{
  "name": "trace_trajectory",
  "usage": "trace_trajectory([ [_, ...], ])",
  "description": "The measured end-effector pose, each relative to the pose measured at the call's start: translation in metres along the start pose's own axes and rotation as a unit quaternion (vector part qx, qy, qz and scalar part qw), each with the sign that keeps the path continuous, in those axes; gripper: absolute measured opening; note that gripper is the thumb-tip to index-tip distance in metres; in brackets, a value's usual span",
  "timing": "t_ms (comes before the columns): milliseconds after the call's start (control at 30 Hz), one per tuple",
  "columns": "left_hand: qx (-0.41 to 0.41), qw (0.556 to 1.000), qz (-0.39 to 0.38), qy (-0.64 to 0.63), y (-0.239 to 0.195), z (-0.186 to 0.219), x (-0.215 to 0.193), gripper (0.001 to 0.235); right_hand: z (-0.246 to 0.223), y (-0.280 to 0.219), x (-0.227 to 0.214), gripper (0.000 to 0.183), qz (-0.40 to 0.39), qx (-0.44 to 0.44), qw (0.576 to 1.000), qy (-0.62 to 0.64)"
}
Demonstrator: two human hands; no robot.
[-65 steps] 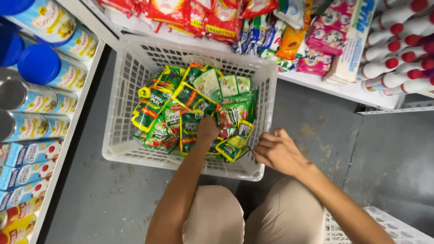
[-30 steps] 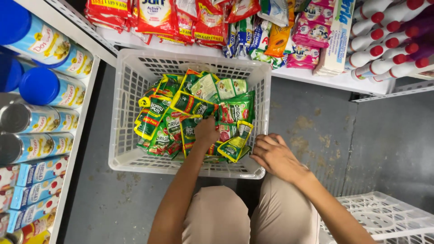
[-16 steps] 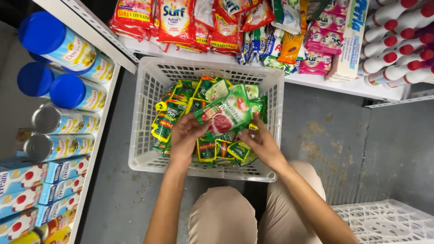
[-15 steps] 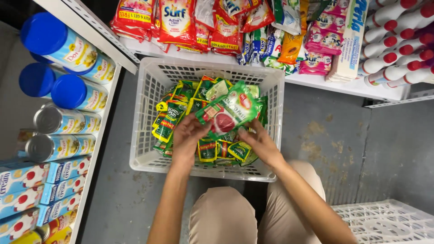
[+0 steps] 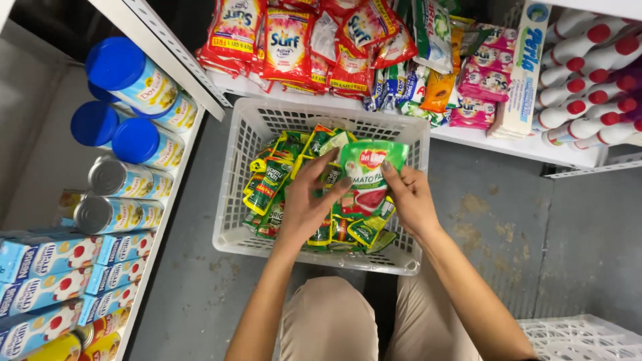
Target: The person sits on the floor and repeatedly picks up green sachets of tomato paste from a white plastic basket. They place each sachet onto a white shelf, arranging them in neat rows alongside other similar products.
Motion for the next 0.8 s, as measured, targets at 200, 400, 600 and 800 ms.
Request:
trace_trajectory([
  [200,-0.053,0.996,0.073,0.003,0.017,0.037,0.012,0.026,-0.047,-0.008,0.025,0.045,-0.004,0.082,0.899,-0.43],
  [400,-0.008,0.997,0.07,0.038,0.022,0.056,0.013,0.021,-0.055,-0.007,0.026,0.028,-0.037,-0.044,0.993,-0.104],
  [600,0.043,0.995,0.056,0.076,0.028,0.078,0.02,0.017,-0.11,-0.006,0.04,0.021,-0.002,-0.096,0.97,-0.222],
  [800,0.062,0.998,-0.002,-0.033,0.038,0.116,0.019,0.029,-0.163,-0.007,0.031,0.019,0.06,-0.17,0.946,-0.27],
])
Point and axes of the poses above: each hand's wrist, its own y-axis towards the middle knuckle, its own x-axis out of the palm, z = x × y, the point moved 2 cm from there along y, towards the middle knuckle, and after that the axes turned 1 degree about -x, right-handed, at the moved point
